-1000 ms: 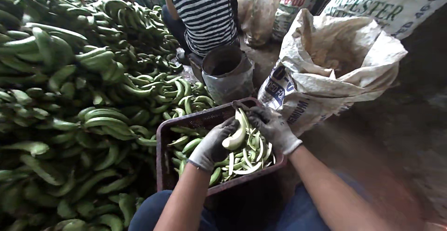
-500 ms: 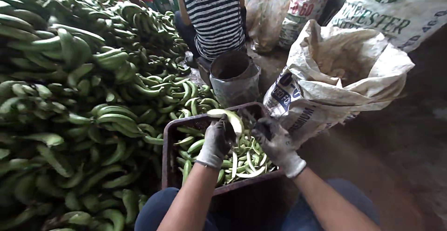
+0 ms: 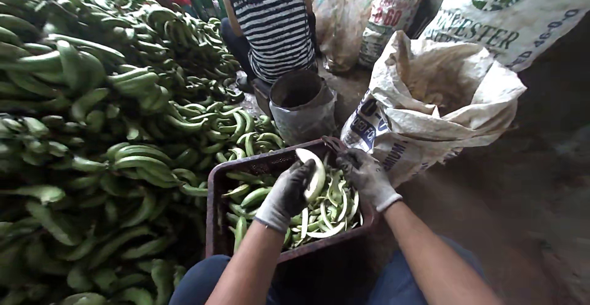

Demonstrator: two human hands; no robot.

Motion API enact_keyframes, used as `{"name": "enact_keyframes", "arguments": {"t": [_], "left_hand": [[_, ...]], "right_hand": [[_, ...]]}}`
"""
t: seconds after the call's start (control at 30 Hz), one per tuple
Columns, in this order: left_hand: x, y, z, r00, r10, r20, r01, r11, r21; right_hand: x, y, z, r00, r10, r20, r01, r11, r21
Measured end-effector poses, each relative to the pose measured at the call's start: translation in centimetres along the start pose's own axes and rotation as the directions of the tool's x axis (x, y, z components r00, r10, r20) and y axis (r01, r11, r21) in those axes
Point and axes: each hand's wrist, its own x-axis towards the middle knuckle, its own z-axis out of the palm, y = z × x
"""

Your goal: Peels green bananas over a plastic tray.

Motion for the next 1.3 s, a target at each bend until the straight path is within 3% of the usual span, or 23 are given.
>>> {"name": "enact_keyframes", "arguments": {"t": [0.1,0.23,0.33,0.4,0.5,0.53,0.63,0.73,0.83,0.93,1.0,1.07,1.17,1.2,1.3], "left_hand": [[0.7,-0.1,-0.5,0.961,0.118,-0.252,-0.163,0.973,-0.166],[0.9,0.4,-1.2,0.93,0.153,-0.336,-0.27,0.902,-0.336],[1.1,0.4,-1.4,0.901,0.157,-0.404,-0.279,0.924,-0.262],[1.0,0.4,-1.3,0.877,0.19,-0.441,-0.242,0.968,-0.065],[0.5,0.8,-0.9,0.921,0.211,-0.327,-0.145,0.966,0.216],[0.2,1.0,-0.6,0.949,0.181,-0.256,-0.124,0.967,0.224],[-0.5,1.1,0.2,0.992,0.062,-0.112,-0.049,0.991,0.122],[-0.3,0.7,0.2,0.996,0.066,-0.053,-0.062,0.996,0.062],[0.2,0.4,-0.2,0.979,0.158,-0.132,-0.157,0.987,0.011],[0.7,0.2,-0.9,0.961,0.141,-0.237,-0.163,0.984,-0.074],[0.6,0.3,-1.2,0.963,0.123,-0.24,-0.151,0.983,-0.103],[0.2,0.7,-0.8,0.974,0.121,-0.192,-0.136,0.988,-0.067],[0.1,1.2,-0.5,0.992,0.124,-0.007,-0.124,0.992,-0.021],[0.2,1.2,-0.5,0.99,0.138,0.025,-0.138,0.99,-0.002],[0.1,1.2,-0.8,0.984,0.178,0.018,-0.178,0.984,-0.007]], "right_hand": [[-2.1,-1.0,1.0,0.989,-0.098,-0.112,0.104,0.993,0.054],[-4.9,-2.6,2.7,0.953,-0.276,-0.127,0.291,0.948,0.125],[-5.4,-3.3,3.3,0.933,-0.348,-0.091,0.354,0.933,0.064],[-4.9,-2.9,3.2,0.921,-0.38,-0.081,0.386,0.92,0.067],[-3.7,-2.3,2.7,0.922,-0.38,-0.073,0.386,0.916,0.111],[-3.2,-2.0,2.6,0.935,-0.346,-0.077,0.353,0.929,0.114],[-1.4,-0.7,2.1,0.989,-0.136,-0.052,0.141,0.984,0.107],[-1.0,-0.2,1.3,0.992,-0.083,-0.091,0.095,0.986,0.137],[-1.5,-1.0,1.4,0.993,-0.08,-0.082,0.086,0.994,0.063],[-1.7,-1.5,1.6,0.998,-0.009,-0.063,0.004,0.997,-0.079],[-1.5,-1.8,1.3,0.995,0.032,-0.097,-0.039,0.996,-0.076],[-1.3,-1.6,1.2,0.991,0.012,-0.137,-0.018,0.999,-0.045],[-1.2,-0.9,1.7,0.969,-0.099,-0.226,0.099,0.995,-0.012],[-1.2,-0.9,1.6,0.975,-0.077,-0.208,0.07,0.997,-0.041],[-0.4,-0.3,0.0,0.979,0.186,0.084,-0.162,0.959,-0.233]]}}
